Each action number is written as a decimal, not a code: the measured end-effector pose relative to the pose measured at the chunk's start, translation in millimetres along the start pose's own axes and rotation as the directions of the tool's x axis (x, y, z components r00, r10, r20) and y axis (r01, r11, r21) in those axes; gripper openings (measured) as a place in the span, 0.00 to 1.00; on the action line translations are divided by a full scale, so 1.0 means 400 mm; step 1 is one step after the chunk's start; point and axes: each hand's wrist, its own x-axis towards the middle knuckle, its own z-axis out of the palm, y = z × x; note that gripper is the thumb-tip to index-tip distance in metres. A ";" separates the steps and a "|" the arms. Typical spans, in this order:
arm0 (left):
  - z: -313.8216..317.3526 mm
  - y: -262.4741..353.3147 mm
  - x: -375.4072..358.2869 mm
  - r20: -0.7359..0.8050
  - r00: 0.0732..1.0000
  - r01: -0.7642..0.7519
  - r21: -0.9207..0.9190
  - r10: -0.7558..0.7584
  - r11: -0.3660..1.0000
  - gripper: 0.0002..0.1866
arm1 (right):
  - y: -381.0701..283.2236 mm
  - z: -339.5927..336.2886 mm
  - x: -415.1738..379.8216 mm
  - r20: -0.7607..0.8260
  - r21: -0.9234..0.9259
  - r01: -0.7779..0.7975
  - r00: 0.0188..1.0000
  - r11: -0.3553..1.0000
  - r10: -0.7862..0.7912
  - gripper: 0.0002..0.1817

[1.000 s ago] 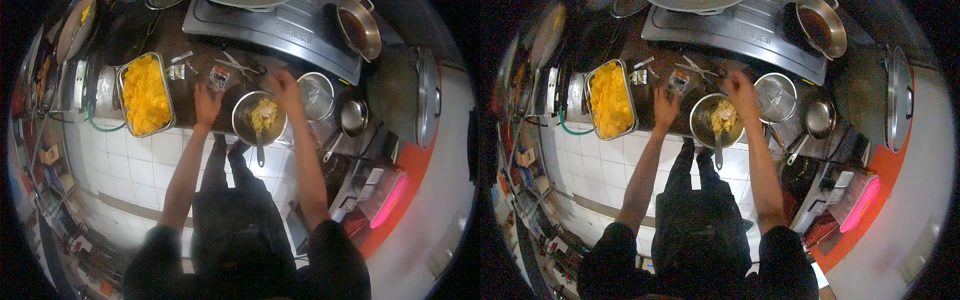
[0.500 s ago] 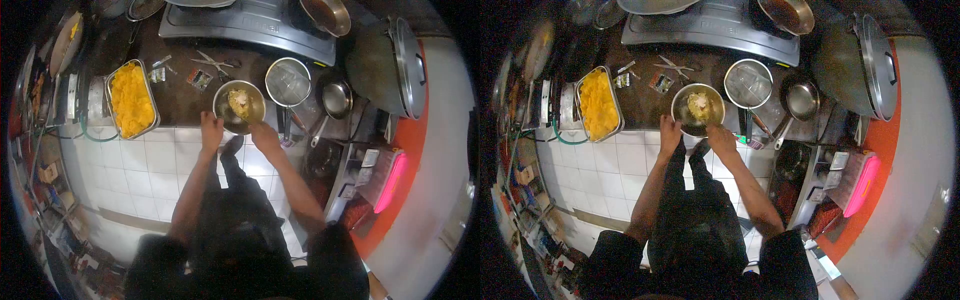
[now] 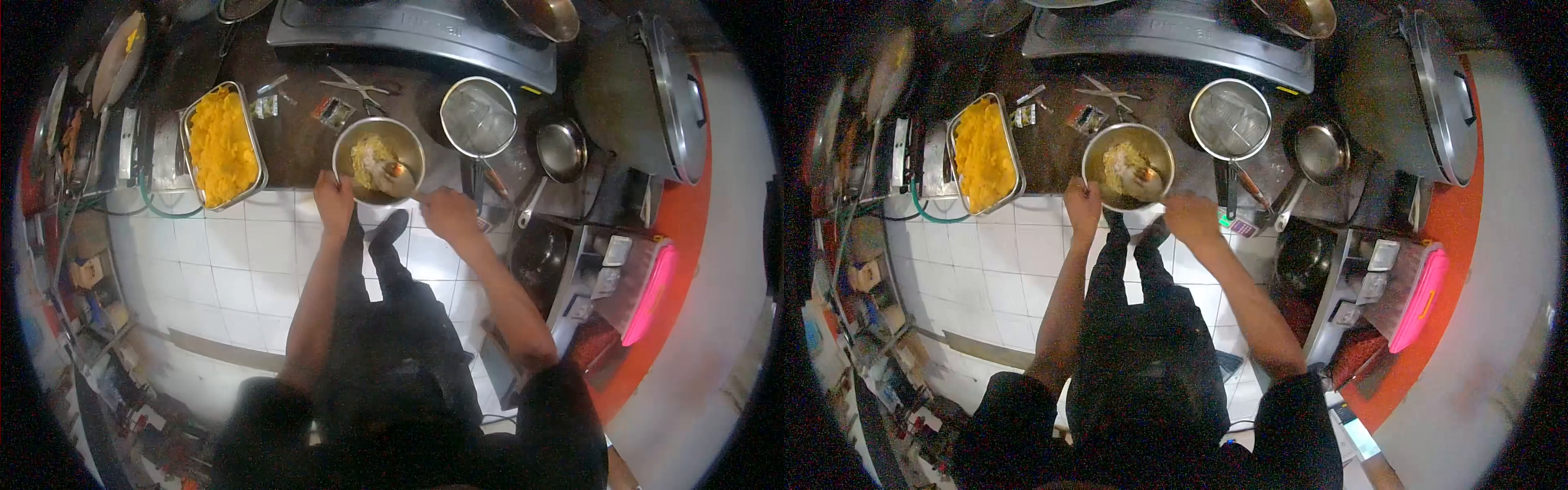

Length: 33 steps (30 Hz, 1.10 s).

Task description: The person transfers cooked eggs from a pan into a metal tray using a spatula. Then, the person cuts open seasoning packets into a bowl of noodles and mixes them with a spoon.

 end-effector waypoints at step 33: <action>-0.571 0.479 -1.085 0.706 0.307 -0.558 -0.410 0.639 0.721 0.15 | -0.755 0.299 -1.651 -0.421 0.417 -0.667 0.460 0.617 0.782 0.19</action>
